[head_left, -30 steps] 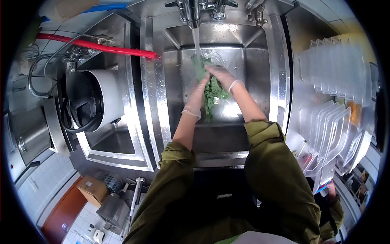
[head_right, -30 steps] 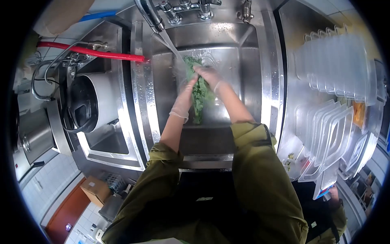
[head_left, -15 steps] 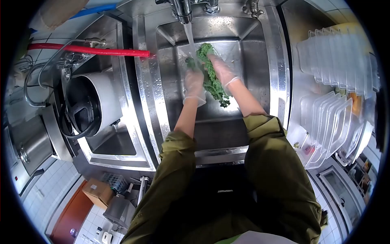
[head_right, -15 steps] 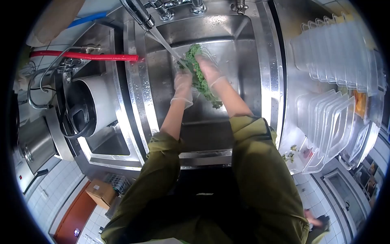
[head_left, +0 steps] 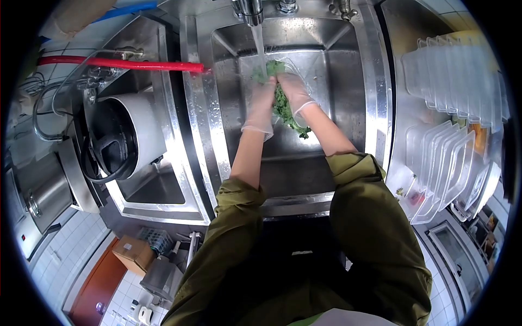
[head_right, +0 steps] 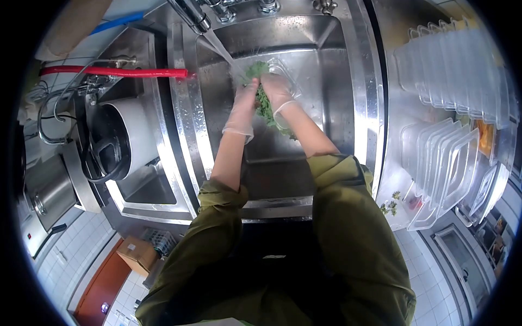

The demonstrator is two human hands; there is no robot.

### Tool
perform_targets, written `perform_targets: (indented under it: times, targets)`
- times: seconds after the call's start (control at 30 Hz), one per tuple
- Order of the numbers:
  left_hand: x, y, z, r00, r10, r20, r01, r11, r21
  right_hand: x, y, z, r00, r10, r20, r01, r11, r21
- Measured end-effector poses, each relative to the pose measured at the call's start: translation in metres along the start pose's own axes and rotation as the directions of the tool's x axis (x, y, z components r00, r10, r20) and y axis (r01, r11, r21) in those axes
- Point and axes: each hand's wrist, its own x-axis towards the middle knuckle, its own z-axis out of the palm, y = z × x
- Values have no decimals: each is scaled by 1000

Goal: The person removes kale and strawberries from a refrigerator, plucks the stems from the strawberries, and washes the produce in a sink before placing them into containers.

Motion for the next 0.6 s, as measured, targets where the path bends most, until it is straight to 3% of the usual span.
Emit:
perform_targets:
  times: [0.03, 0.13, 0.17, 0.27, 0.3, 0.37, 0.4, 0.53, 0.57, 0.6]
  targets:
    - [-1, -6, 2, 983, 182, -36, -174, 972, 161, -17, -16, -3, 997, 44, 63, -59, 959, 276]
    - [-7, 21, -12, 965, 241, -107, -116, 752, 648, -37, -31, -10, 973, -73, 217, -46, 865, 500]
    - [0, 20, -16, 973, 192, -130, -83, 813, 577, -29, -26, -12, 964, -35, 262, -71, 921, 384]
    - [6, 22, -18, 987, -54, -154, 102, 940, 326, -23, -17, -10, 962, -38, 270, -94, 884, 458]
    - [4, 20, -16, 985, -97, -140, 123, 974, 189, -20, -16, -8, 976, -43, 215, -33, 941, 337]
    - [2, 16, -12, 989, -115, -92, 124, 988, 95, -17, -17, -5, 991, -81, 104, 74, 995, 69]
    - [1, 13, -11, 990, -125, -66, 128, 991, 46, -18, -15, -4, 997, -37, 74, 34, 999, 40]
    - [2, 28, -14, 990, 58, -130, 20, 848, 529, -35, -31, -3, 999, 46, 12, -47, 998, 32]
    - [8, 27, -14, 986, -107, -127, 139, 948, 286, -37, -34, -3, 999, 47, 7, -47, 997, 56]
    - [9, 27, -12, 973, -169, -155, 202, 952, 229, -36, -34, -3, 998, -29, -47, 34, 994, 103]
